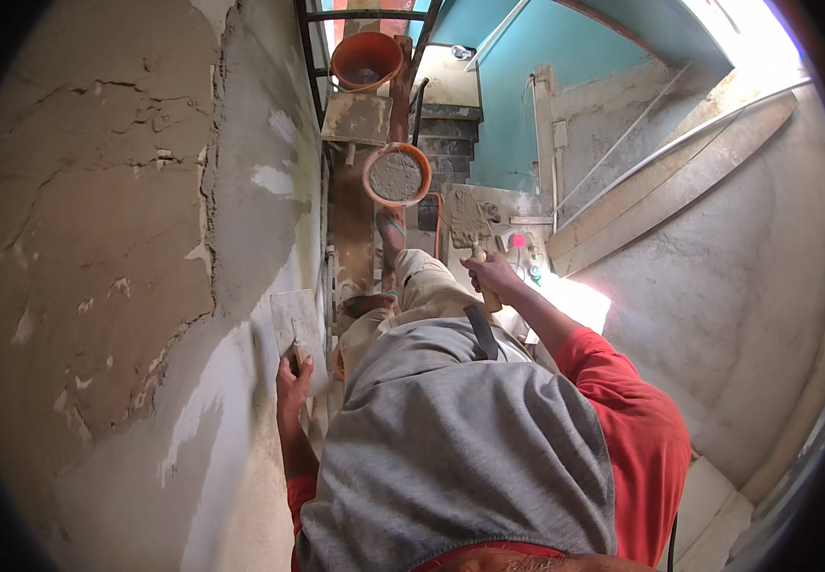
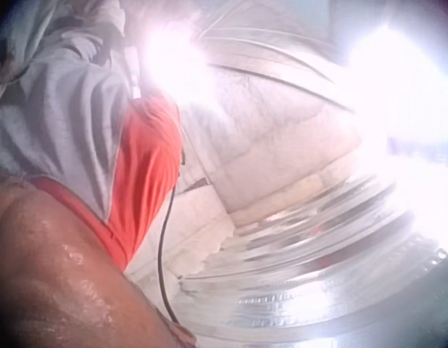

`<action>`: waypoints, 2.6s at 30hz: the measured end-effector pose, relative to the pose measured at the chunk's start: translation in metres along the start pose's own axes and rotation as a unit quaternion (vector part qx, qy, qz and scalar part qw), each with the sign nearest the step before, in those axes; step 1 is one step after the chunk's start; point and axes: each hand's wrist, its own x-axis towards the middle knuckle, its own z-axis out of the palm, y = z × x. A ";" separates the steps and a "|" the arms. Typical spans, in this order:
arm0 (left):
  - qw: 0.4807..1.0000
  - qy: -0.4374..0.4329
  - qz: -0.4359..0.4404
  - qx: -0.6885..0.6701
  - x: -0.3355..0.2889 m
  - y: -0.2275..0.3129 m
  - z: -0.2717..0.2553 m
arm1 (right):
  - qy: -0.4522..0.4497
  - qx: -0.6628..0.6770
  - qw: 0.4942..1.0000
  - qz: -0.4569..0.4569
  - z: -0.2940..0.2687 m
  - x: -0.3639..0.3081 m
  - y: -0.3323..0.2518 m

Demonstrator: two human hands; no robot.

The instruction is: The person scoops wet cement from a bucket with a trowel and applies it to the wall, smoothing the surface repeatedly. The person works on a vertical wall surface, transferring material from a bucket to a hawk and then to the wall.

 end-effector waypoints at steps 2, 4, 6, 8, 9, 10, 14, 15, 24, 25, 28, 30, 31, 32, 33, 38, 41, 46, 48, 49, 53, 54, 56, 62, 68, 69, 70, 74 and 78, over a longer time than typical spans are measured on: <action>1.000 0.004 0.013 0.019 0.007 0.009 0.007 | -0.008 -0.018 1.000 -0.011 -0.002 0.024 -0.003; 0.999 0.009 0.011 0.031 0.015 0.022 0.016 | -0.015 -0.031 0.999 -0.020 0.003 0.057 -0.011; 0.998 0.015 -0.005 0.053 0.018 0.034 0.023 | -0.028 -0.051 0.997 -0.043 0.010 0.092 -0.017; 0.999 0.012 -0.006 0.047 0.022 0.046 0.031 | -0.010 -0.182 0.981 -0.069 0.020 0.138 -0.023; 0.999 0.009 -0.021 0.048 0.024 0.050 0.035 | -0.009 -0.240 0.966 -0.099 0.025 0.163 -0.023; 0.999 0.009 -0.025 0.039 0.026 0.053 0.038 | -0.002 -0.240 0.964 -0.111 0.033 0.189 -0.021; 0.998 0.006 -0.055 0.042 0.037 0.048 0.051 | -0.008 -0.204 0.956 -0.211 0.057 0.300 0.005; 0.998 0.008 -0.048 0.047 0.042 0.044 0.053 | -0.011 -0.191 0.954 -0.231 0.059 0.324 0.014; 0.990 -0.033 -0.129 0.043 0.069 0.021 0.061 | 0.165 -0.348 0.919 -0.081 0.006 0.423 0.051; 0.991 -0.030 -0.119 0.045 0.072 0.021 0.063 | 0.176 -0.356 0.915 -0.072 0.006 0.420 0.052; 0.994 -0.018 -0.105 0.029 0.083 0.023 0.069 | 0.171 -0.398 0.892 -0.125 0.006 0.402 0.053; 0.991 -0.030 -0.128 0.021 0.090 0.027 0.071 | 0.187 -0.384 0.898 -0.104 0.007 0.393 0.048; 0.992 -0.035 -0.121 0.028 0.091 0.029 0.072 | 0.207 -0.376 0.899 -0.090 0.008 0.391 0.045; 0.993 -0.033 -0.110 0.025 0.093 0.031 0.072 | 0.228 -0.363 0.899 -0.089 0.009 0.390 0.042; 0.994 -0.032 -0.105 0.016 0.095 0.033 0.073 | 0.237 -0.371 0.892 -0.100 0.010 0.390 0.039; 0.990 -0.035 -0.135 0.034 0.100 0.036 0.079 | 0.284 -0.336 0.879 -0.184 0.028 0.403 0.045; 0.989 -0.030 -0.137 0.035 0.103 0.033 0.082 | 0.290 -0.334 0.874 -0.201 0.038 0.422 0.061; 0.989 -0.025 -0.132 0.065 0.102 0.026 0.079 | 0.302 -0.315 0.885 -0.162 0.028 0.477 0.093; 0.986 -0.026 -0.147 0.069 0.101 0.022 0.077 | 0.309 -0.311 0.893 -0.103 0.021 0.500 0.112; 0.984 -0.025 -0.164 0.072 0.100 0.020 0.077 | 0.301 -0.308 0.897 -0.098 0.018 0.510 0.122; 0.980 -0.024 -0.188 0.063 0.103 0.012 0.081 | 0.272 -0.277 0.919 -0.062 0.009 0.540 0.143; 0.982 -0.027 -0.182 0.047 0.105 0.012 0.083 | 0.258 -0.252 0.931 -0.055 0.007 0.542 0.143; 0.980 -0.038 -0.189 0.040 0.109 0.014 0.087 | 0.251 -0.212 0.943 -0.049 0.007 0.538 0.136; 0.986 -0.047 -0.162 -0.009 0.115 0.031 0.100 | 0.271 -0.336 0.895 -0.116 0.027 0.466 0.100; 0.987 -0.040 -0.152 -0.022 0.124 0.039 0.109 | 0.156 -0.480 0.854 -0.128 0.020 0.426 0.066; 0.988 -0.040 -0.150 -0.025 0.128 0.038 0.110 | 0.145 -0.507 0.842 -0.115 0.017 0.431 0.062; 0.988 -0.037 -0.146 -0.029 0.132 0.038 0.113 | 0.134 -0.532 0.830 -0.100 0.016 0.438 0.059; 0.988 -0.012 -0.150 -0.020 0.156 0.034 0.128 | 0.072 -0.580 0.810 -0.048 0.045 0.497 0.056; 0.994 0.032 -0.072 0.075 0.207 0.031 0.154 | 0.100 -0.579 0.807 -0.057 0.086 0.532 0.056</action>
